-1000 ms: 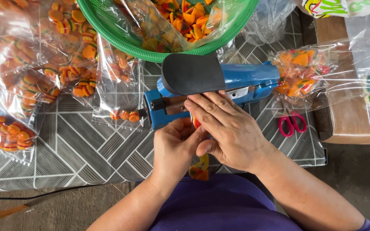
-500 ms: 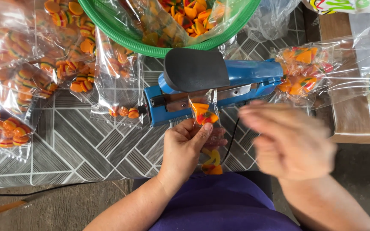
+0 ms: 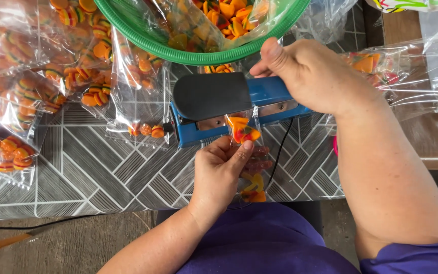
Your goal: Manually filling plastic bags with food items and sealing them using a heat sealer.
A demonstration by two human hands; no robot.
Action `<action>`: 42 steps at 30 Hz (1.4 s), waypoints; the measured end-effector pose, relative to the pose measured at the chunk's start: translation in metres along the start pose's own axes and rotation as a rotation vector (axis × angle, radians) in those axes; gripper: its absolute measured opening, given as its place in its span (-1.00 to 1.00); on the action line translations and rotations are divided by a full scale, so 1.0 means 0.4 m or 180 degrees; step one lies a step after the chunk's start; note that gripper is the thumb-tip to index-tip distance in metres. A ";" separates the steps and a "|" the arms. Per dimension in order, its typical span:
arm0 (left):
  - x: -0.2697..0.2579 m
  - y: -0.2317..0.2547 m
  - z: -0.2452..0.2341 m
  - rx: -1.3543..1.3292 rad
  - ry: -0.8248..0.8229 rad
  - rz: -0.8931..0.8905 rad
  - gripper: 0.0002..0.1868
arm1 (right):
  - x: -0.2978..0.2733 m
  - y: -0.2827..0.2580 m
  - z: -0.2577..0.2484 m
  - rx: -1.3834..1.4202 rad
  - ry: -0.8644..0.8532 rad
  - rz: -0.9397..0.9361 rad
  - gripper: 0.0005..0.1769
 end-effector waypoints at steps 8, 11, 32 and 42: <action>0.003 -0.006 -0.001 -0.0044 0.0056 -0.0009 -0.69 | 0.016 0.013 0.030 -0.0481 -0.0005 0.0082 0.10; 0.003 -0.001 0.000 0.0170 0.0048 0.0028 -0.69 | 0.021 0.009 0.035 -0.0665 0.0108 -0.0112 0.01; 0.007 -0.009 -0.008 0.0253 -0.0198 0.0085 -0.73 | 0.039 0.018 0.067 -0.1656 -0.0117 0.0446 0.03; 0.006 -0.033 -0.009 0.0191 -0.0219 -0.0010 -0.74 | 0.044 0.022 0.070 -0.1697 -0.0045 0.0322 0.01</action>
Point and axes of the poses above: each hand's wrist, its own x-axis towards the middle knuckle, its own z-axis out of the palm, y = z × x, the point moved 7 cm from there along x, towards the middle knuckle
